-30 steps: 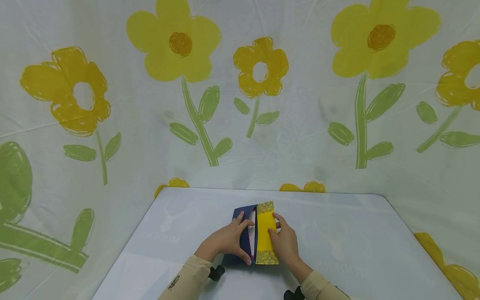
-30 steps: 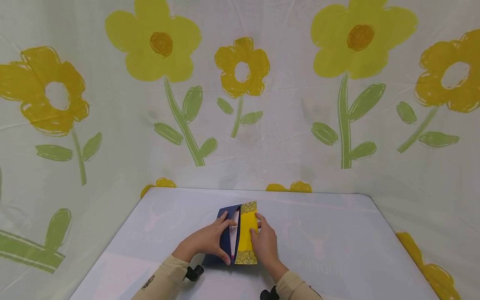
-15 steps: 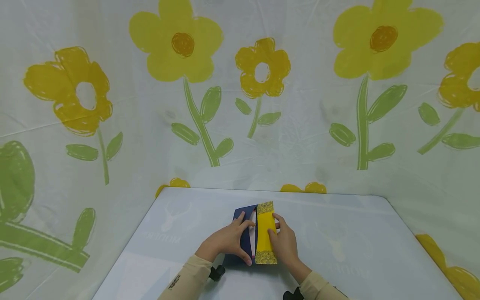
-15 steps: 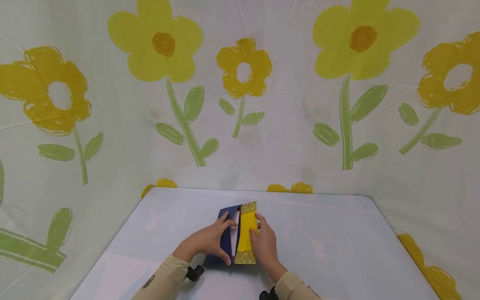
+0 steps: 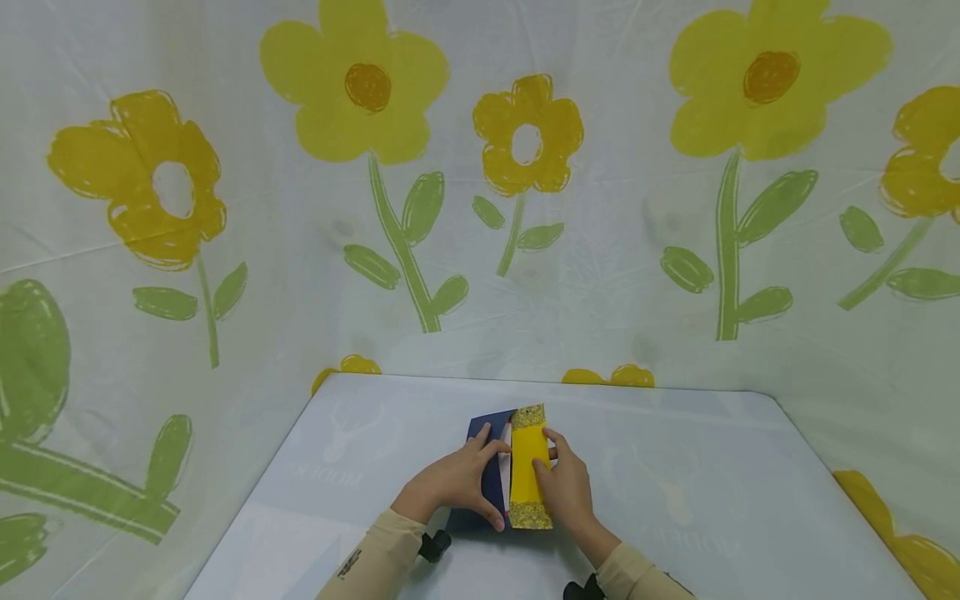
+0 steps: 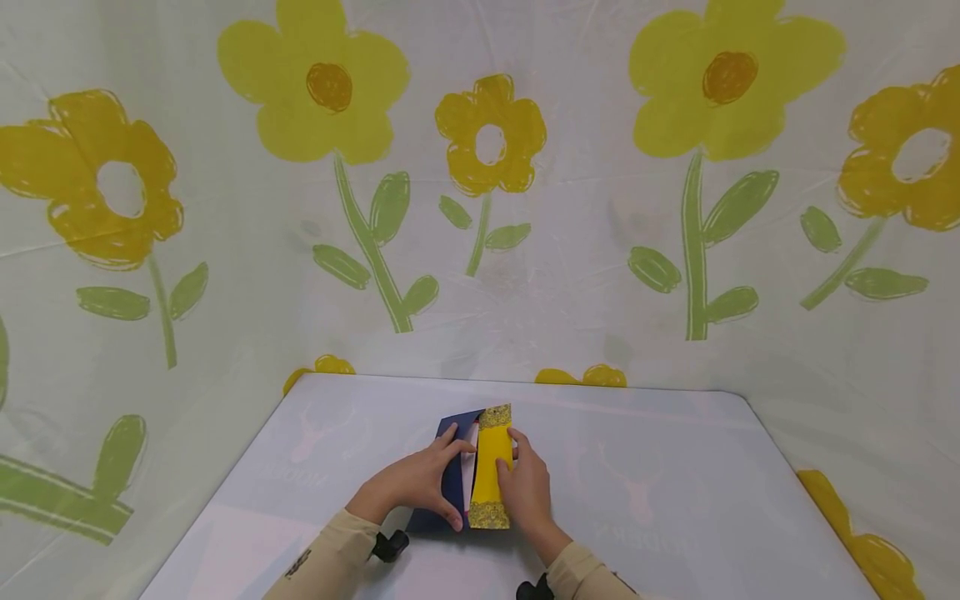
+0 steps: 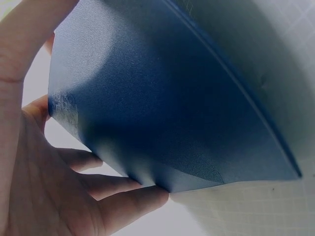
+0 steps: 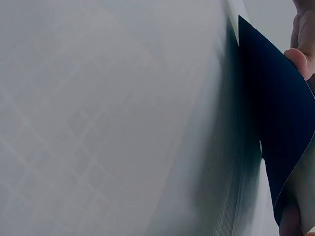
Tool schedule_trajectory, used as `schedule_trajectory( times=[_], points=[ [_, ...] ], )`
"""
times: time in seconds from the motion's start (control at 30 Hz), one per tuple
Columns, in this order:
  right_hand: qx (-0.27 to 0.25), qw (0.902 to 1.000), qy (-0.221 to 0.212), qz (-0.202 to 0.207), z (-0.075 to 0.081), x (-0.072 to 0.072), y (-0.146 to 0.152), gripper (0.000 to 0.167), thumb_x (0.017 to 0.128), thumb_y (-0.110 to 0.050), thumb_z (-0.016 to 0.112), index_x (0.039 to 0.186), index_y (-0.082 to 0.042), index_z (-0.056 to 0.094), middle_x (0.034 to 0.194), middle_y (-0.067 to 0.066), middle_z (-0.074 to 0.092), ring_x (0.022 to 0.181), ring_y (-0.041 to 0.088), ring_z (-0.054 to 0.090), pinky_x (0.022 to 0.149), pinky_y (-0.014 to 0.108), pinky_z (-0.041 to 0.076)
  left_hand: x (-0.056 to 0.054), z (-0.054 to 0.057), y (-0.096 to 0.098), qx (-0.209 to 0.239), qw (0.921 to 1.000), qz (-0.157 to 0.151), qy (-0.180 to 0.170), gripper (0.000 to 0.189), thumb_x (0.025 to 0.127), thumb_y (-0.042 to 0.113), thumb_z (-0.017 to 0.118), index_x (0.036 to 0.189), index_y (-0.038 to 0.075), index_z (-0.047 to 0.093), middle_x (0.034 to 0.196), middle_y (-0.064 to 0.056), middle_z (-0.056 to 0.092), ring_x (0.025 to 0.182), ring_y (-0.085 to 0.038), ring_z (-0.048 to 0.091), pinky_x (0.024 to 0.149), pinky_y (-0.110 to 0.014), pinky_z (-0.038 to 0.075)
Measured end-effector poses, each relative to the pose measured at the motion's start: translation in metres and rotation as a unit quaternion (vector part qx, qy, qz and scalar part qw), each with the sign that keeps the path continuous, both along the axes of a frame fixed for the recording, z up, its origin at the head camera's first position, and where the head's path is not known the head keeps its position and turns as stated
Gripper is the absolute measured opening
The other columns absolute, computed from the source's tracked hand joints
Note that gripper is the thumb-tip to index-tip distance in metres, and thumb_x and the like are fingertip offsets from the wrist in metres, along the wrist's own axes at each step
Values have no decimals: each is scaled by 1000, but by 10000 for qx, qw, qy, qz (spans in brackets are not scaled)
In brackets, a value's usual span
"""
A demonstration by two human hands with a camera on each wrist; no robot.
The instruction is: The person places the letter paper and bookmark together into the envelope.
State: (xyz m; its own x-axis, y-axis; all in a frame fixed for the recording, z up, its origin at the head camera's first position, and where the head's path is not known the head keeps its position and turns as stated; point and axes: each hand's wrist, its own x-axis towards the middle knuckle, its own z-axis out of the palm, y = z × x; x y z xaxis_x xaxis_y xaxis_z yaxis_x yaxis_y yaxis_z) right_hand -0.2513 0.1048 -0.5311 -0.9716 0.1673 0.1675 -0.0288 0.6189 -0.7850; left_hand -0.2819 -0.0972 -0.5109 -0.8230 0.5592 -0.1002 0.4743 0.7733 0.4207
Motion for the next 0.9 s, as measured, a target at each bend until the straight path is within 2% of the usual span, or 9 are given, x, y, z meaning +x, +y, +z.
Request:
schedule_trajectory(
  times=[0.33,0.6,0.9],
  points=[
    [12,9999,12,-131,-1,0,2,52,94,-15,72,143,-11,55,106,14,70,59,13,49,52,24,46,0,0,1,39,10000,10,-49,110,56,66,91,148,33,43,168,-20,15,146,-42,36,106,-56,45],
    [-37,9997,127,-220,-1,0,5,40,94,-10,70,133,-7,63,97,7,67,59,13,48,51,23,44,1,3,0,25,10000,28,-52,110,56,65,92,149,32,43,168,-20,15,145,-42,38,106,-56,45],
    [-43,9996,126,-237,-1,-1,3,39,94,-8,69,133,-6,63,95,7,67,60,13,47,52,23,44,1,2,1,1,10000,1,-35,110,56,66,92,148,33,42,168,-21,15,144,-42,39,105,-56,46]
  ],
)
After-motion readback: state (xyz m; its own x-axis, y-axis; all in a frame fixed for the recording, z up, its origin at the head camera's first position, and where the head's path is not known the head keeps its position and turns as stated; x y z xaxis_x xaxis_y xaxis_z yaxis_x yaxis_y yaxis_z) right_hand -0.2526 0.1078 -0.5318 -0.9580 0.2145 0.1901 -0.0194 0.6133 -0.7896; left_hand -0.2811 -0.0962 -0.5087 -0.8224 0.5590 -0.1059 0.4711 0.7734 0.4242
